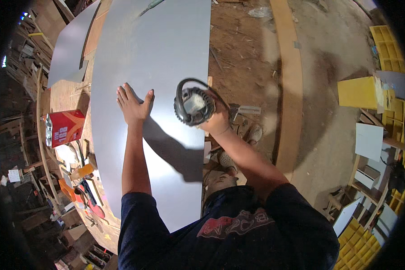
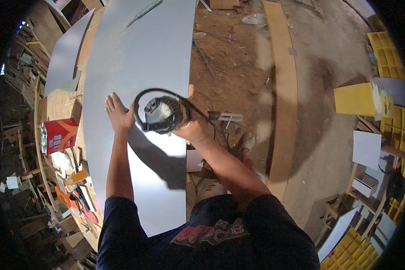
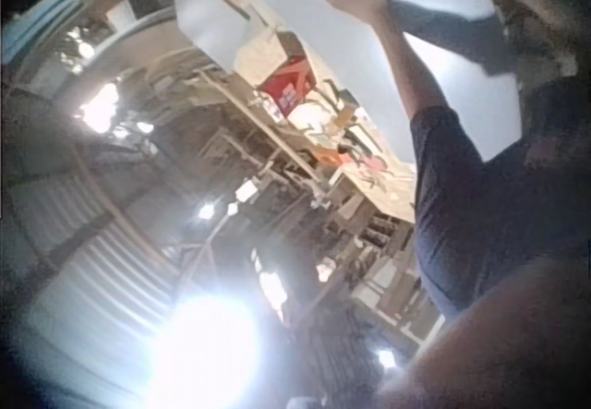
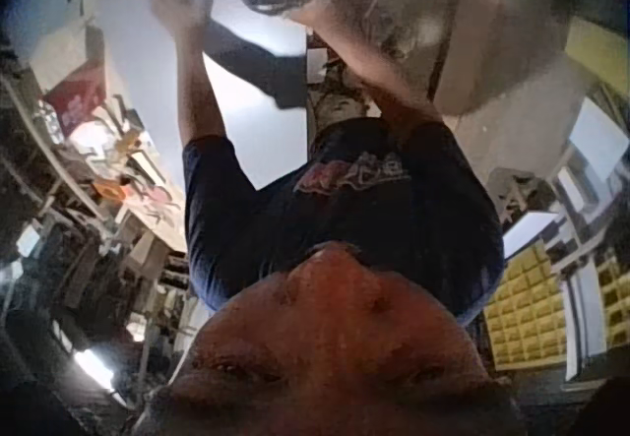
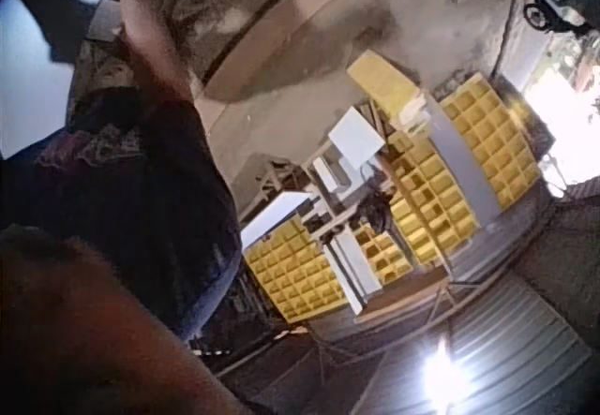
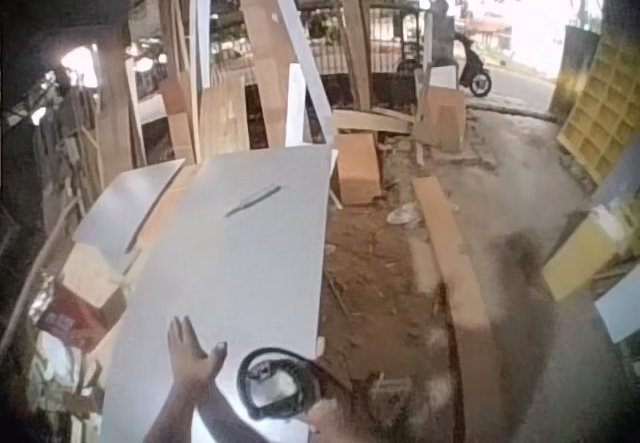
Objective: The person uses a hand router to trim or shape the edges of a gray-coated wood panel, then checks the edge by hand and moves the panel to a different position to continue the work.
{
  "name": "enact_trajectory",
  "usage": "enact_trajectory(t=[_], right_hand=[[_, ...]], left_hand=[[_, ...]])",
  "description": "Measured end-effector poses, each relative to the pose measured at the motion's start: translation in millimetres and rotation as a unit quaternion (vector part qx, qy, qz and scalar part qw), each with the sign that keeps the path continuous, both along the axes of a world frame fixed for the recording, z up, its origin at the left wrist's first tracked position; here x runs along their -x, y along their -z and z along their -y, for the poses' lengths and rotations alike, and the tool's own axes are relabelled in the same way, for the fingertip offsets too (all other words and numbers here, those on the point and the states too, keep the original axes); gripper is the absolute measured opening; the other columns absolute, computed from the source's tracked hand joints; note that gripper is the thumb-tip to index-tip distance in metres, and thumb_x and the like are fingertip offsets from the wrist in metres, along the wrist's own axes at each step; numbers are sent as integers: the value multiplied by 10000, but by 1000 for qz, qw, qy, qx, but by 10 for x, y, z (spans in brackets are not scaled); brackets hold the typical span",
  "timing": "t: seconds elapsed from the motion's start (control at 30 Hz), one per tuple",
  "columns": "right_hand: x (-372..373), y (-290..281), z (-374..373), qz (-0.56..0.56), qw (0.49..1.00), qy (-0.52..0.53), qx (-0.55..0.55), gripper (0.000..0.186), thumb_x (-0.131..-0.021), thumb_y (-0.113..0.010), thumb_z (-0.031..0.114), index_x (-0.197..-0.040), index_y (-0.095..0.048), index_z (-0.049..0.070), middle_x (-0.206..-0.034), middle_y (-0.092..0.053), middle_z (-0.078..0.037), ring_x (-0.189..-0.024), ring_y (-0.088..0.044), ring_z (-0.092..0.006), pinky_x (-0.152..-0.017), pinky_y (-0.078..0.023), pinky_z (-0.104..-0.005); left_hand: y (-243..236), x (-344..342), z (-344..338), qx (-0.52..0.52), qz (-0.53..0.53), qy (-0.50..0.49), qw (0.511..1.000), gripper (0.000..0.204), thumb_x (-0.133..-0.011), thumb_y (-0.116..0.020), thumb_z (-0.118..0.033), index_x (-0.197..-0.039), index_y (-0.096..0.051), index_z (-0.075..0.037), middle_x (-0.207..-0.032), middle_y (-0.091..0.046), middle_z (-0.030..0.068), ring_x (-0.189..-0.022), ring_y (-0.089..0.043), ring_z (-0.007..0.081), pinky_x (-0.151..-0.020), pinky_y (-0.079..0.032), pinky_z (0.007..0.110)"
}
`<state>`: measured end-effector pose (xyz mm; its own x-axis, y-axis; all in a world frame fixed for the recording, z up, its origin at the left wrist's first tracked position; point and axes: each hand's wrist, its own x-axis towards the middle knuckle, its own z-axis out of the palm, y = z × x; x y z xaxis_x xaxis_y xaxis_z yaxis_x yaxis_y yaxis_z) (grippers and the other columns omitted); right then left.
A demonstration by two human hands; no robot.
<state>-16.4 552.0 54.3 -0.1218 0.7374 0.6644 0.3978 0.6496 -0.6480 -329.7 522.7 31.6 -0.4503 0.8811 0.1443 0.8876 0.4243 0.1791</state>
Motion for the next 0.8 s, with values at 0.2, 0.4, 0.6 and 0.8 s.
enact_trajectory(t=[0.2,0.4,0.6,0.8], right_hand=[[144,44,-1121,-31,999,-27,24,639,-698,-998,381,-1170,-733,40,-1068,-777,-155,-955,-784,-328,-860,-642,-419],[274,159,-2212,-64,990,-39,122,766,-675,-975,456,-1272,-706,58,-1105,-794,-148,-979,-795,-342,-833,-650,-423],[342,34,-3101,-59,986,-19,152,741,-711,-932,464,-1280,-701,50,-1085,-800,-178,-970,-799,-366,-826,-655,-460],[326,-199,-3499,-62,980,-45,183,652,-747,-935,454,-1205,-719,43,-1074,-798,-173,-964,-797,-353,-814,-648,-451]], left_hand=[[-2,13,4,-1,-6,3,1000,1274,-910,-591,-857,-1684,-234,89,-1725,-201,407,-1643,-158,523,-1332,-132,614],[4,35,20,1,-14,11,1000,1202,-933,-609,-812,-1729,-201,-9,-1758,-196,345,-1654,-152,501,-1325,-138,629],[-58,-8,-28,12,-7,9,1000,1196,-937,-590,-820,-1729,-202,-11,-1762,-195,338,-1656,-158,491,-1329,-138,616],[-67,13,27,7,2,15,1000,1167,-949,-593,-791,-1728,-209,-12,-1764,-202,329,-1656,-168,480,-1337,-132,597]])
